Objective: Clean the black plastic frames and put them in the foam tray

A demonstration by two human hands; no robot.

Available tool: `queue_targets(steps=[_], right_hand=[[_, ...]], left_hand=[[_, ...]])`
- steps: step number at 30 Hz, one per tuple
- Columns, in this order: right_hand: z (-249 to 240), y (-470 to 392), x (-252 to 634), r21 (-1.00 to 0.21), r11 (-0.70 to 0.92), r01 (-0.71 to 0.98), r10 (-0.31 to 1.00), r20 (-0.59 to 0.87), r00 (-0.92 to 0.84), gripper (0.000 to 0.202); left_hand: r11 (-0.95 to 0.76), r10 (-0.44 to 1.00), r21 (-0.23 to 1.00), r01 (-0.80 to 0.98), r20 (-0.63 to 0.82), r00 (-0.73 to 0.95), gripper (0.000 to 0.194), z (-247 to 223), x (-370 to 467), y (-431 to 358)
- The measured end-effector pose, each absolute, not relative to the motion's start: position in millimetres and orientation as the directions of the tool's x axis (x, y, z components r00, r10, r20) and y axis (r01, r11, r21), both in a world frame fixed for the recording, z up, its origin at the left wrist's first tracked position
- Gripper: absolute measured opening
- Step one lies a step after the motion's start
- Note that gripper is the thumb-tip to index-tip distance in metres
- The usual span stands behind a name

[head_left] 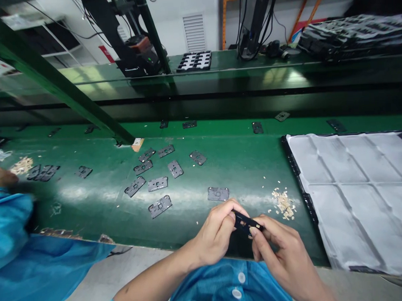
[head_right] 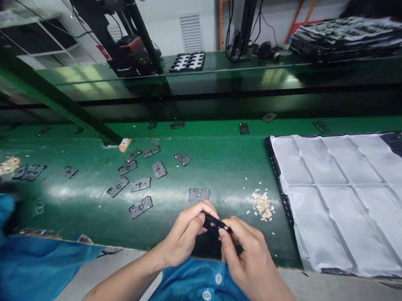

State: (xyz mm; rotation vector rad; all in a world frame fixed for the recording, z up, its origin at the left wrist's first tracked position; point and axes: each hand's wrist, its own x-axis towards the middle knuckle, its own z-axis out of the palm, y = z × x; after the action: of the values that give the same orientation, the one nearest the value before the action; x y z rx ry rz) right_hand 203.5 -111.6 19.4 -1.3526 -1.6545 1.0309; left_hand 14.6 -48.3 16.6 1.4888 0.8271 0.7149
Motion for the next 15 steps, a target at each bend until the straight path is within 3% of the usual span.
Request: queue_targets(steps=[8,15], right_hand=[[15.2,-112.1,207.7,-0.921,0.104,0.375,0.987,0.05,-0.152,0.015],[8.4,-114.7,220.0,-0.914,0.047,0.402,0.997,0.02,-0.07,0.017]], left_hand=[[-0.08,0.846,0.992,0.098,0.016,0.533,0.031,8.5,23.2,-50.0],[0.011,0.821,0.989,0.147,-0.093,0.563,0.024,5.1,36.3,-45.9]])
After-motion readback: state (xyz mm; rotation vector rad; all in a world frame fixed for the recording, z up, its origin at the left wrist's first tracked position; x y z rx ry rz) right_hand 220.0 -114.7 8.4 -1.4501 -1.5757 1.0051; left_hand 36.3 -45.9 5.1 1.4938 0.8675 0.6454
